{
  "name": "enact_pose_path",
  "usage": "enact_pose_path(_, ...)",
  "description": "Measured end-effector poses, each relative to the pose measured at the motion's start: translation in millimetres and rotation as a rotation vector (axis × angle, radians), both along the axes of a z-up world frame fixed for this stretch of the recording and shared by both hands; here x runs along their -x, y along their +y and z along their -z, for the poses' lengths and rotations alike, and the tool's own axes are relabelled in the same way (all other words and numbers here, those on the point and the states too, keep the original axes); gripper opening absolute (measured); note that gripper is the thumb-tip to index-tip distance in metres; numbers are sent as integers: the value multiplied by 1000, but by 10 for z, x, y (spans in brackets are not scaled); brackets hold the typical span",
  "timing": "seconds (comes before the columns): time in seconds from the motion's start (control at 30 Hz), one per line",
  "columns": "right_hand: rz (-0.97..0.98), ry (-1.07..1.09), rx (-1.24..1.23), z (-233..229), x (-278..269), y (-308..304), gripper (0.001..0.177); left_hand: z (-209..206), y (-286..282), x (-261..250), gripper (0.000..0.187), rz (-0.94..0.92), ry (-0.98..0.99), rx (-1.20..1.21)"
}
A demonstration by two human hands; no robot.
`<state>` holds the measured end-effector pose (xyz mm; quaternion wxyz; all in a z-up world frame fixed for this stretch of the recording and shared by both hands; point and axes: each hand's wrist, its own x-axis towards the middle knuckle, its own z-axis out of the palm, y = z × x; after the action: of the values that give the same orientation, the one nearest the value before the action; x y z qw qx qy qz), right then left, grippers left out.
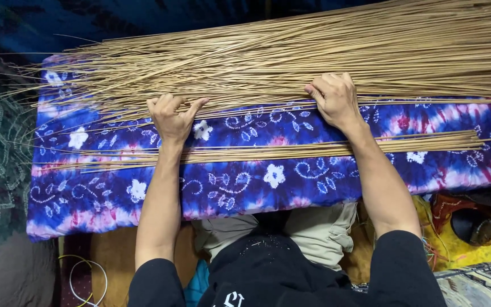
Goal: Bundling and tying thin wooden sticks to a frame using string to create a mat or screen.
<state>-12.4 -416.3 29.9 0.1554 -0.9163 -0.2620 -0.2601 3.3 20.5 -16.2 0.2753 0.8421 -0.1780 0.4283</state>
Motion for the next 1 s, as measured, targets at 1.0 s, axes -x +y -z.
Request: enact_pose_path(1.0, 35, -53, -63, 99, -72, -72, 40, 214, -159, -156, 55, -14, -83, 104)
